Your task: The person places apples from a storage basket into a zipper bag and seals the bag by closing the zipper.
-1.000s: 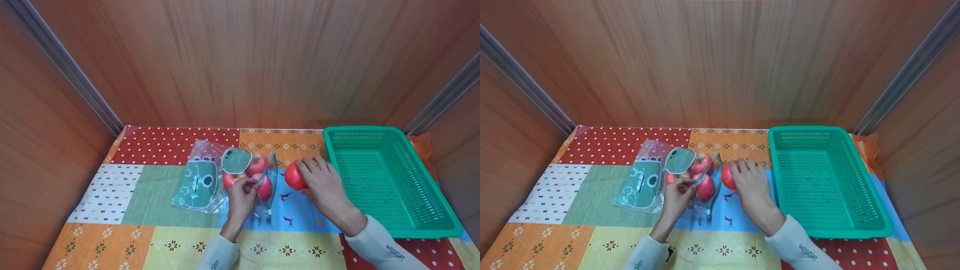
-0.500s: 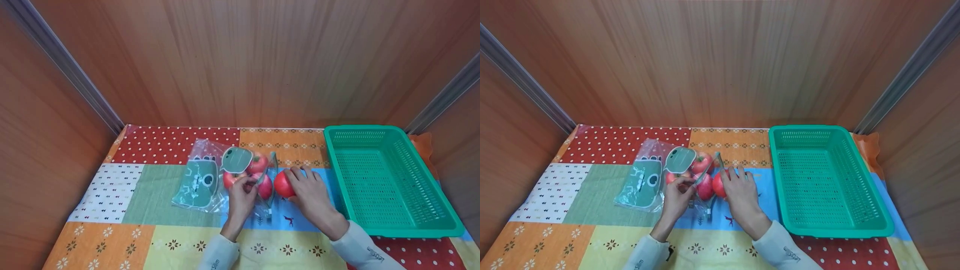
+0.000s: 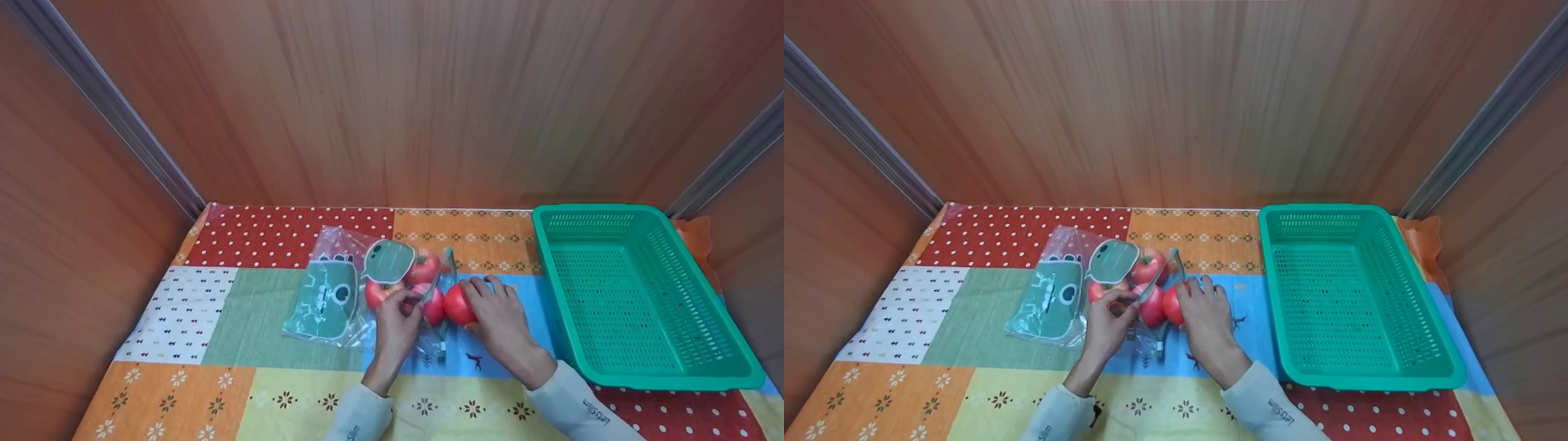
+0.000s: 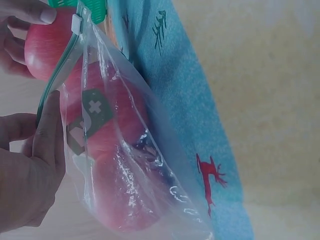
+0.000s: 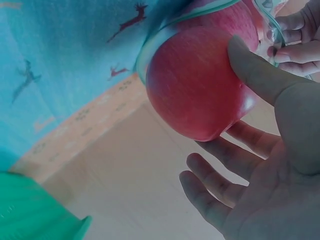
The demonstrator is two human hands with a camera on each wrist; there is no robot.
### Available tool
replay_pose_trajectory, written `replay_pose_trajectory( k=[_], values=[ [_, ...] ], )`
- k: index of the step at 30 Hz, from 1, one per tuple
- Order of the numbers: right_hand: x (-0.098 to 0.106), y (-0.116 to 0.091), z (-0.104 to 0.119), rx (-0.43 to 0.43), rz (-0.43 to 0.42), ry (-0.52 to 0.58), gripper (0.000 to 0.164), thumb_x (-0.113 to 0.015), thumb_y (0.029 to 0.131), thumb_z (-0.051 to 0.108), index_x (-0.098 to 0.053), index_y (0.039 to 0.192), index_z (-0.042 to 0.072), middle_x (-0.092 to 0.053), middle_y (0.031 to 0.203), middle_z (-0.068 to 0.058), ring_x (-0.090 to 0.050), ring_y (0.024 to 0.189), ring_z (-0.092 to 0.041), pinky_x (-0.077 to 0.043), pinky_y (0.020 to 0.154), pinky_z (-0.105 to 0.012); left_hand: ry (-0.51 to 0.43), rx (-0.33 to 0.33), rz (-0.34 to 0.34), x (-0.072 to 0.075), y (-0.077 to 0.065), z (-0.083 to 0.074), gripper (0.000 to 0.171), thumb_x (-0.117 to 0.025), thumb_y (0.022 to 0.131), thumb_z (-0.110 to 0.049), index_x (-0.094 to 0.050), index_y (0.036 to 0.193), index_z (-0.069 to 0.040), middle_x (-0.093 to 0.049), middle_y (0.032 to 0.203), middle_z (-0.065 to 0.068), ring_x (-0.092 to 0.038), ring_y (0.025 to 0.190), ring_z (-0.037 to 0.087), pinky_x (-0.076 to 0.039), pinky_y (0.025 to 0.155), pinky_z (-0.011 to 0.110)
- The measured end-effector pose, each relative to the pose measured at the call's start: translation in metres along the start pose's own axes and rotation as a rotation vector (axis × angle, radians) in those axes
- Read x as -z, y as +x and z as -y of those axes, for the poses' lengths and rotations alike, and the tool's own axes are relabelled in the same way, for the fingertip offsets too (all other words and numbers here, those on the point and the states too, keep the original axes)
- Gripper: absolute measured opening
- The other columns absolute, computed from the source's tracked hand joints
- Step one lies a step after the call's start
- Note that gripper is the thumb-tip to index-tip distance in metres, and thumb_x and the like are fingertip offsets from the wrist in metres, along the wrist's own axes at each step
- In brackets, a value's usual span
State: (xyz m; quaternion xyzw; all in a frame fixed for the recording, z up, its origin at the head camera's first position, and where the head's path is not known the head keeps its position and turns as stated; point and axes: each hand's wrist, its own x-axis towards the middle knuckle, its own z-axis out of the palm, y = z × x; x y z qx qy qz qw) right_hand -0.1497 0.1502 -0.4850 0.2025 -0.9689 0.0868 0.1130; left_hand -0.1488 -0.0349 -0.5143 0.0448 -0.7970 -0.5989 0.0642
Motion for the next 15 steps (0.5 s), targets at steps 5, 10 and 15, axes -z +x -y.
replay_pose_trajectory(
  k=[5,10,15],
  values=[
    [-0.006,0.003,0.001,-0.001,-0.011,0.003,0.079,-0.088,0.058,0.027,-0.052,0.126,0.012,-0.055,0.119,-0.009,-0.042,0.115,-0.031,-0.044,0.085,-0.049,0.039,-0.045,-0.032,-0.002,0.000,0.001,0.015,-0.068,0.080,-0.003,-0.070,0.092,-0.011,-0.063,0.083,-0.003,-0.056,0.064,0.012,-0.051,0.057,0.025],
    [-0.010,0.008,0.003,-0.022,-0.001,0.021,0.080,-0.087,0.060,0.028,-0.050,0.128,0.012,-0.053,0.121,-0.008,-0.040,0.116,-0.029,-0.044,0.085,-0.048,0.005,-0.015,-0.013,-0.003,-0.001,0.000,0.017,-0.068,0.081,-0.003,-0.070,0.094,-0.013,-0.062,0.085,-0.003,-0.057,0.067,0.013,-0.052,0.058,0.025],
    [-0.015,0.012,0.006,-0.031,-0.014,0.049,0.080,-0.086,0.061,0.030,-0.049,0.129,0.012,-0.052,0.122,-0.008,-0.040,0.116,-0.028,-0.045,0.084,-0.047,0.001,-0.021,-0.009,-0.003,-0.001,0.000,0.018,-0.069,0.080,-0.003,-0.070,0.095,-0.014,-0.063,0.087,-0.003,-0.058,0.072,0.013,-0.052,0.064,0.024]
  ],
)
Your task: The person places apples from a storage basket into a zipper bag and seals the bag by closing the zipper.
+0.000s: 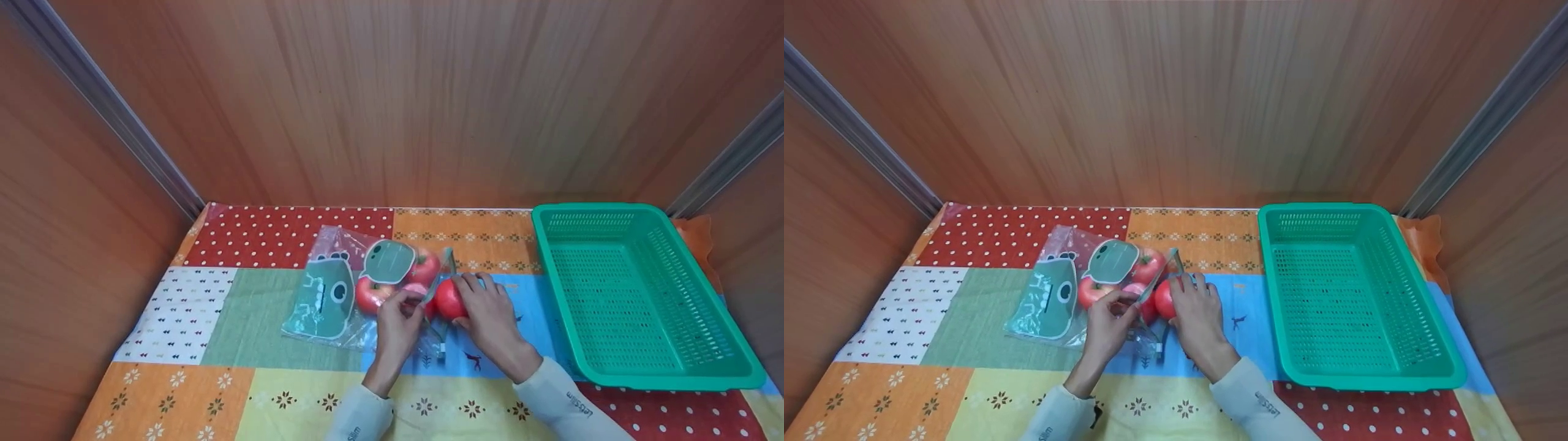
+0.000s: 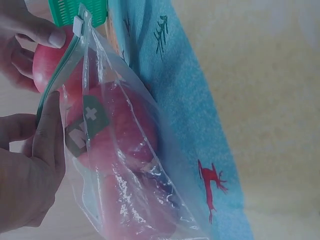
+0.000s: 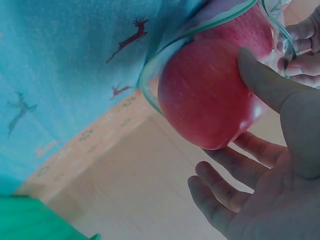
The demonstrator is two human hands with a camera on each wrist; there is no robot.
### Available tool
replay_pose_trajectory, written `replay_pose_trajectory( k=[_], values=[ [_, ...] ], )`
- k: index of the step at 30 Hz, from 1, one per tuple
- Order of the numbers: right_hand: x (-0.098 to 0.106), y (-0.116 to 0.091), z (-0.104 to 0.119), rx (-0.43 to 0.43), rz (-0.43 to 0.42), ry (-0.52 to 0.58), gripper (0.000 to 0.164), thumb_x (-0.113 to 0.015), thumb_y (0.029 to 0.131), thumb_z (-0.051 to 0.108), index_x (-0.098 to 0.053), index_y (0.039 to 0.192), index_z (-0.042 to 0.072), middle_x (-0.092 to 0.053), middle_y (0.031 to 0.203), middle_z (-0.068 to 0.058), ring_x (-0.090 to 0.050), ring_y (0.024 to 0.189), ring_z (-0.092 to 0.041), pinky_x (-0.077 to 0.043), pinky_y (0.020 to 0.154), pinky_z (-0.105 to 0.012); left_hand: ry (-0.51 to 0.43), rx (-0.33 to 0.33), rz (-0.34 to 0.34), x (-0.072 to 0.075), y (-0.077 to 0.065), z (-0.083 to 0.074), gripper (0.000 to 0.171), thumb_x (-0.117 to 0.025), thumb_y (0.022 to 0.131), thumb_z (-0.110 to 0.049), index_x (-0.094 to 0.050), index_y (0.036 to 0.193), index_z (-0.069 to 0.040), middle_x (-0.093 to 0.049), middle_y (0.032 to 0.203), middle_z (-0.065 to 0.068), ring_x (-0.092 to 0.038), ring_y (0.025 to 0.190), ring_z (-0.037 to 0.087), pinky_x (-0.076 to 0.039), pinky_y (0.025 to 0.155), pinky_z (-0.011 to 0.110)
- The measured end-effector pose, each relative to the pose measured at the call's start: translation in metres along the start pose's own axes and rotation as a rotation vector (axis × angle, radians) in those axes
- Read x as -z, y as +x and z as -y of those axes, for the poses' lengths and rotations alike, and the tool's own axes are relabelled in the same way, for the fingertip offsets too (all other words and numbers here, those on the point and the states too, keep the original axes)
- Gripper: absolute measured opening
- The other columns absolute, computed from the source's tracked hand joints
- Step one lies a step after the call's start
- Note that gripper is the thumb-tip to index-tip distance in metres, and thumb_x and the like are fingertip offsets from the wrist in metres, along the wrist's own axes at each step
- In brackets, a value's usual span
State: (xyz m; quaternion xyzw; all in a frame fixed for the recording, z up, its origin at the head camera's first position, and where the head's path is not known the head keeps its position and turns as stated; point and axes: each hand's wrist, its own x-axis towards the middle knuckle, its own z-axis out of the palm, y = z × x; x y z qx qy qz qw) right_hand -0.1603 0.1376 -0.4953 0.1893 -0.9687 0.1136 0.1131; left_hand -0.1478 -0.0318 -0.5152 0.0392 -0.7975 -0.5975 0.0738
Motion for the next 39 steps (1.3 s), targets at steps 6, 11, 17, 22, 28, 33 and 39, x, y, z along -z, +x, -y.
replay_pose_trajectory(
  k=[6,11,17,22,28,33,39],
  values=[
    [-0.006,0.002,0.003,-0.018,-0.008,0.053,0.081,-0.085,0.062,0.030,-0.047,0.131,0.011,-0.051,0.123,-0.007,-0.039,0.116,-0.027,-0.044,0.086,-0.046,0.020,-0.026,-0.003,0.000,0.000,0.000,0.019,-0.069,0.080,-0.002,-0.069,0.097,-0.010,-0.064,0.088,-0.003,-0.057,0.071,0.013,-0.052,0.065,0.024],
    [-0.011,0.004,0.005,-0.041,-0.005,0.082,0.081,-0.083,0.064,0.032,-0.045,0.134,0.013,-0.051,0.124,-0.007,-0.039,0.116,-0.026,-0.042,0.087,-0.045,0.030,-0.051,-0.022,-0.001,0.001,0.000,0.017,-0.068,0.079,-0.001,-0.070,0.094,-0.009,-0.063,0.087,-0.003,-0.055,0.066,0.012,-0.051,0.061,0.025],
    [-0.018,0.008,0.008,-0.074,-0.042,0.115,0.085,-0.085,0.063,0.032,-0.045,0.135,0.012,-0.054,0.122,-0.007,-0.041,0.115,-0.026,-0.042,0.086,-0.044,0.048,-0.071,-0.036,-0.003,0.002,-0.001,0.015,-0.069,0.079,-0.002,-0.070,0.091,-0.011,-0.063,0.087,-0.004,-0.056,0.067,0.011,-0.051,0.062,0.025],
    [-0.024,0.010,0.009,-0.102,-0.077,0.149,0.091,-0.085,0.062,0.031,-0.040,0.138,0.013,-0.056,0.120,-0.008,-0.041,0.113,-0.025,-0.042,0.085,-0.042,0.054,-0.066,-0.032,-0.003,0.002,-0.002,0.015,-0.070,0.079,-0.003,-0.070,0.091,-0.012,-0.062,0.087,-0.004,-0.057,0.066,0.010,-0.051,0.061,0.024],
    [-0.029,0.012,0.010,-0.139,-0.082,0.181,0.110,-0.086,0.061,0.028,-0.019,0.149,0.021,-0.056,0.121,-0.006,-0.040,0.115,-0.024,-0.042,0.085,-0.042,0.044,-0.037,-0.015,-0.004,0.002,-0.002,0.015,-0.069,0.080,-0.005,-0.070,0.093,-0.012,-0.061,0.087,-0.004,-0.057,0.067,0.011,-0.052,0.060,0.024],
    [-0.033,0.012,0.011,-0.159,-0.072,0.205,0.093,-0.086,0.062,0.028,-0.038,0.140,0.015,-0.055,0.121,-0.006,-0.040,0.113,-0.023,-0.042,0.086,-0.041,0.063,-0.030,-0.022,-0.005,0.003,-0.002,0.014,-0.069,0.080,-0.005,-0.070,0.093,-0.012,-0.062,0.086,-0.004,-0.058,0.066,0.010,-0.051,0.061,0.023],
    [-0.038,0.014,0.014,-0.179,-0.057,0.221,0.085,-0.086,0.063,0.027,-0.043,0.135,0.015,-0.055,0.120,-0.004,-0.041,0.111,-0.020,-0.042,0.085,-0.040,0.055,-0.004,-0.002,-0.004,0.002,-0.003,0.015,-0.069,0.081,-0.006,-0.071,0.094,-0.013,-0.063,0.085,-0.003,-0.058,0.065,0.010,-0.052,0.059,0.023]
  ],
)
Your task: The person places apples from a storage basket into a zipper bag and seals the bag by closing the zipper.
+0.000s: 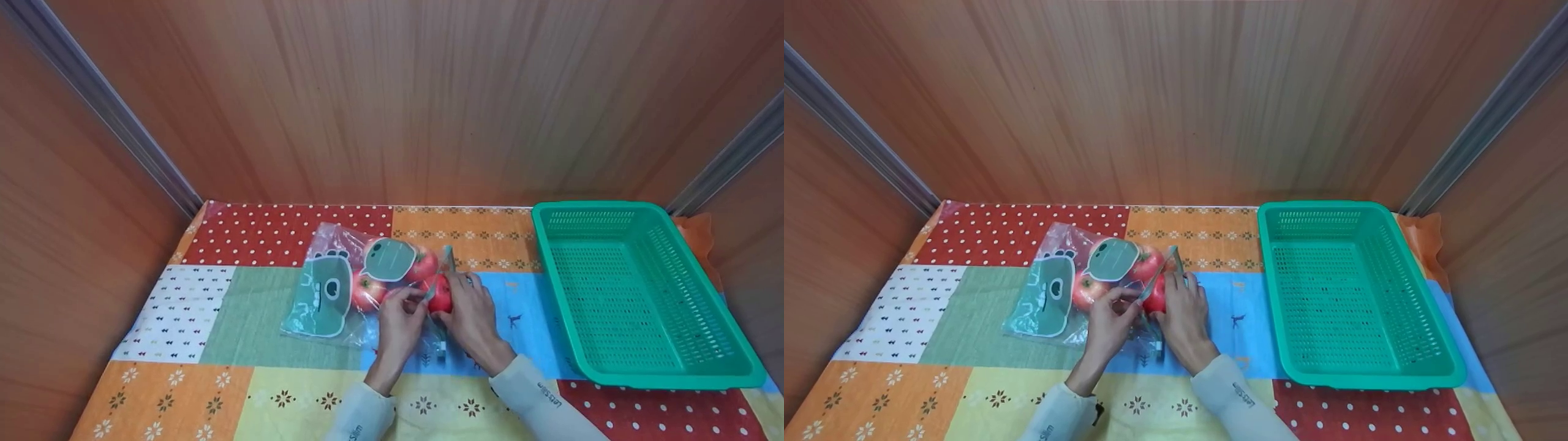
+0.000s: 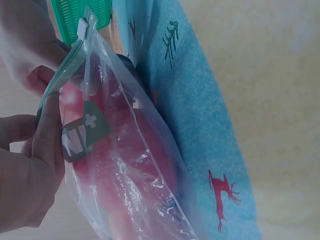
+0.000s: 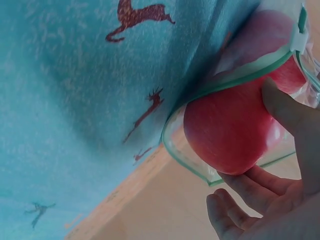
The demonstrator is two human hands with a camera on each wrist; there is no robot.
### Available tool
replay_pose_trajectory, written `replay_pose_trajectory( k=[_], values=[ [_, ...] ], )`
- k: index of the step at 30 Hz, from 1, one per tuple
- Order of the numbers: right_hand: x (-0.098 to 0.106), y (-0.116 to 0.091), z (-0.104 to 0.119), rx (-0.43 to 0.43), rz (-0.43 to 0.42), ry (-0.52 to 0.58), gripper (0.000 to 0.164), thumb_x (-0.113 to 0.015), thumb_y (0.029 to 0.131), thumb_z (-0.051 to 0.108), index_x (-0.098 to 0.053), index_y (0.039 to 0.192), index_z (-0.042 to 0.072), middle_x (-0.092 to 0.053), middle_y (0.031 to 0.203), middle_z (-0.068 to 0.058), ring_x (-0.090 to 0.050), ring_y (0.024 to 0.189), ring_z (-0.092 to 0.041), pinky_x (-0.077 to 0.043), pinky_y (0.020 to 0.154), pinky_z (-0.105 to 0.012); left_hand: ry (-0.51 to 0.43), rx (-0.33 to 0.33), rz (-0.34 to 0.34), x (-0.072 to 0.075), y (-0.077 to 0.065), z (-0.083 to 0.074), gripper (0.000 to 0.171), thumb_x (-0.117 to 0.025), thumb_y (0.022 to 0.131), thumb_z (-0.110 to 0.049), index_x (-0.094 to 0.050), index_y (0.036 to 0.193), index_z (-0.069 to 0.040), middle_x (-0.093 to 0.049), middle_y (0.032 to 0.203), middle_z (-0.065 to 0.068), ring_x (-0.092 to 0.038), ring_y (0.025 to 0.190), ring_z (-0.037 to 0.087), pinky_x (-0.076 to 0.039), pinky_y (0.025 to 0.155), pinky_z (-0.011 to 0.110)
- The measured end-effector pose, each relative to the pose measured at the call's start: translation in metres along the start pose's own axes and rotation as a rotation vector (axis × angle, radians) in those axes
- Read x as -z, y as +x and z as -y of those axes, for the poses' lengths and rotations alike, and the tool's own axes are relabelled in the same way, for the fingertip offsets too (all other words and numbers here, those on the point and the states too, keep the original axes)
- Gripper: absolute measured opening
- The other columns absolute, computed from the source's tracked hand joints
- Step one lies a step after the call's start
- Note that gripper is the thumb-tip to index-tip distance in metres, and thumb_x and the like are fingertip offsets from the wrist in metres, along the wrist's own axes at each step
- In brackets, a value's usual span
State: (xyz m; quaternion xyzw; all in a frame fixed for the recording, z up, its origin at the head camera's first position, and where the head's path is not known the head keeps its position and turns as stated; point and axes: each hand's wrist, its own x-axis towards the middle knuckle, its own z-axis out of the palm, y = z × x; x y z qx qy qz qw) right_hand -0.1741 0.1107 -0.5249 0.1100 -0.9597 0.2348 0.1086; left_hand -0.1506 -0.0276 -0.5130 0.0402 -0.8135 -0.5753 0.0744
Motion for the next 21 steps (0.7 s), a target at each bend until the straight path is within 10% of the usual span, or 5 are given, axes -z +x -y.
replay_pose_trajectory(
  k=[21],
  values=[
    [-0.016,0.006,0.005,-0.006,-0.031,0.078,0.074,-0.086,0.062,0.020,-0.052,0.127,0.010,-0.058,0.121,-0.005,-0.043,0.112,-0.021,-0.042,0.087,-0.040,0.046,0.012,-0.011,0.001,0.000,-0.005,0.015,-0.069,0.081,-0.007,-0.072,0.095,-0.012,-0.064,0.082,-0.004,-0.056,0.060,0.010,-0.050,0.053,0.023]
  ],
)
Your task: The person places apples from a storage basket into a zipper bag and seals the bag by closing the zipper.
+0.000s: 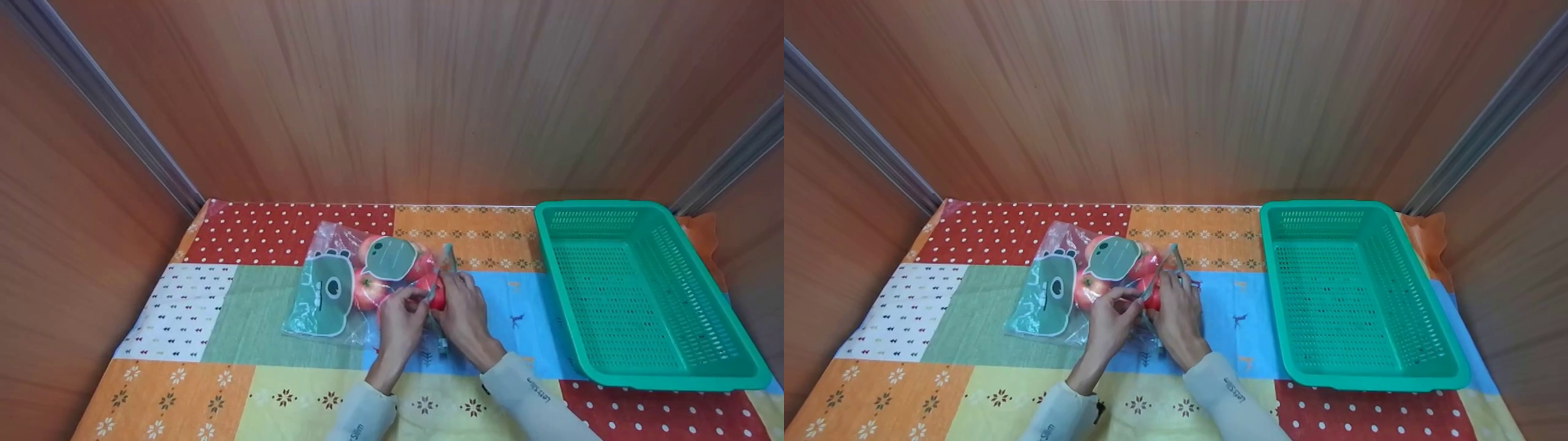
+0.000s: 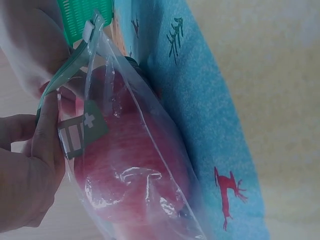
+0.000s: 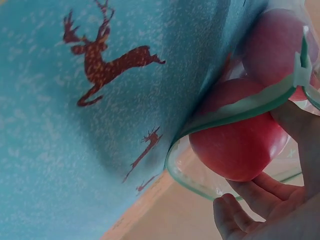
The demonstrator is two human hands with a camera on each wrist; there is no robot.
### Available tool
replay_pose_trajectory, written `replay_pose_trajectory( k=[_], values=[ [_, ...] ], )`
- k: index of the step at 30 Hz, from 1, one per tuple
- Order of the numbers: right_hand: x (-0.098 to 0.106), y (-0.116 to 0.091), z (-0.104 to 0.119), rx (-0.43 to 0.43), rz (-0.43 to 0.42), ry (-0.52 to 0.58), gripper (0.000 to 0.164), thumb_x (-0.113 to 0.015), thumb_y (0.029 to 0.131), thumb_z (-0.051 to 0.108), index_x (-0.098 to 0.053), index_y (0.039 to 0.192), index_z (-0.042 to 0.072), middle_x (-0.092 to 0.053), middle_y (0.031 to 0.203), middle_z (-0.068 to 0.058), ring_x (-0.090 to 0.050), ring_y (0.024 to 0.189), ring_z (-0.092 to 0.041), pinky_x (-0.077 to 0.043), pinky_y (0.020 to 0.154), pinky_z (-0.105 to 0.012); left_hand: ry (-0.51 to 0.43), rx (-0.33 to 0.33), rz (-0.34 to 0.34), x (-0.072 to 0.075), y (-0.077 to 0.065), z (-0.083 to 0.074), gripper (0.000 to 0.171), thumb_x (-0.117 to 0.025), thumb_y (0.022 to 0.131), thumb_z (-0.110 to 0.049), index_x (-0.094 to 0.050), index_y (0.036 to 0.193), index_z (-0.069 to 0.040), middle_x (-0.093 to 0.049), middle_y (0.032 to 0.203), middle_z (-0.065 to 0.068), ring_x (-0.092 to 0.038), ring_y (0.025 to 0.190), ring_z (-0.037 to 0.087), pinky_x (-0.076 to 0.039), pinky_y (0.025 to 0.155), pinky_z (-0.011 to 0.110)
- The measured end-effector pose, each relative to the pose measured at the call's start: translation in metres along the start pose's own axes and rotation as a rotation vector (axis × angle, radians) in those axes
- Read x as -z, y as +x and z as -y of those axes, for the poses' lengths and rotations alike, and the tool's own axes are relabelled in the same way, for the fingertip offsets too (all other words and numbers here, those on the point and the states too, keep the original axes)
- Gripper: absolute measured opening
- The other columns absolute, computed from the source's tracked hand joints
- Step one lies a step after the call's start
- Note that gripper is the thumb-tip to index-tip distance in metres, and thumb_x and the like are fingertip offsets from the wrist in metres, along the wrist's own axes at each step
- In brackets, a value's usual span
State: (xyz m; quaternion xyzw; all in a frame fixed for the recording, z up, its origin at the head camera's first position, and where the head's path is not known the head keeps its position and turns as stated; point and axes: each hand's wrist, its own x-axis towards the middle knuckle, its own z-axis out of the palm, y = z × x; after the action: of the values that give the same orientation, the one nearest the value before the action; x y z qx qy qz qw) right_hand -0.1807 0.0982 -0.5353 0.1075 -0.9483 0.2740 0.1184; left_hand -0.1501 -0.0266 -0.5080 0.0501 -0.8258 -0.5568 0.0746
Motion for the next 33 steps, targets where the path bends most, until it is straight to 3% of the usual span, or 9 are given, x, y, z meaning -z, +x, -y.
replay_pose_trajectory(
  k=[13,22,27,33],
  values=[
    [-0.004,0.005,0.000,-0.036,0.044,0.089,0.075,-0.081,0.070,0.016,-0.044,0.135,0.014,-0.057,0.123,-0.003,-0.045,0.110,-0.018,-0.043,0.090,-0.038,-0.023,0.026,0.016,0.001,0.001,-0.001,0.018,-0.067,0.082,-0.005,-0.071,0.097,-0.013,-0.062,0.083,-0.003,-0.055,0.060,0.012,-0.050,0.052,0.024],
    [0.006,0.003,-0.005,-0.002,0.128,0.101,0.082,-0.084,0.066,0.021,-0.044,0.137,0.015,-0.049,0.132,-0.002,-0.040,0.116,-0.019,-0.048,0.088,-0.039,-0.012,0.001,-0.001,0.000,0.002,0.000,0.018,-0.067,0.081,-0.005,-0.071,0.097,-0.012,-0.062,0.085,-0.003,-0.055,0.060,0.010,-0.050,0.053,0.024],
    [0.018,0.002,-0.011,-0.009,0.116,0.170,0.066,-0.079,0.074,0.015,-0.050,0.133,0.013,-0.046,0.136,-0.003,-0.039,0.118,-0.018,-0.046,0.090,-0.038,-0.020,0.020,0.016,0.000,0.001,-0.001,0.017,-0.069,0.081,-0.008,-0.071,0.098,-0.013,-0.062,0.087,-0.003,-0.056,0.063,0.012,-0.051,0.054,0.024],
    [0.027,0.007,-0.022,0.018,0.030,0.198,0.049,-0.070,0.080,0.004,-0.055,0.126,0.013,-0.048,0.132,-0.004,-0.040,0.120,-0.019,-0.044,0.093,-0.041,-0.022,0.007,0.021,0.001,0.000,0.001,0.018,-0.069,0.081,-0.008,-0.071,0.098,-0.014,-0.061,0.086,-0.003,-0.056,0.064,0.012,-0.051,0.055,0.024]
  ],
)
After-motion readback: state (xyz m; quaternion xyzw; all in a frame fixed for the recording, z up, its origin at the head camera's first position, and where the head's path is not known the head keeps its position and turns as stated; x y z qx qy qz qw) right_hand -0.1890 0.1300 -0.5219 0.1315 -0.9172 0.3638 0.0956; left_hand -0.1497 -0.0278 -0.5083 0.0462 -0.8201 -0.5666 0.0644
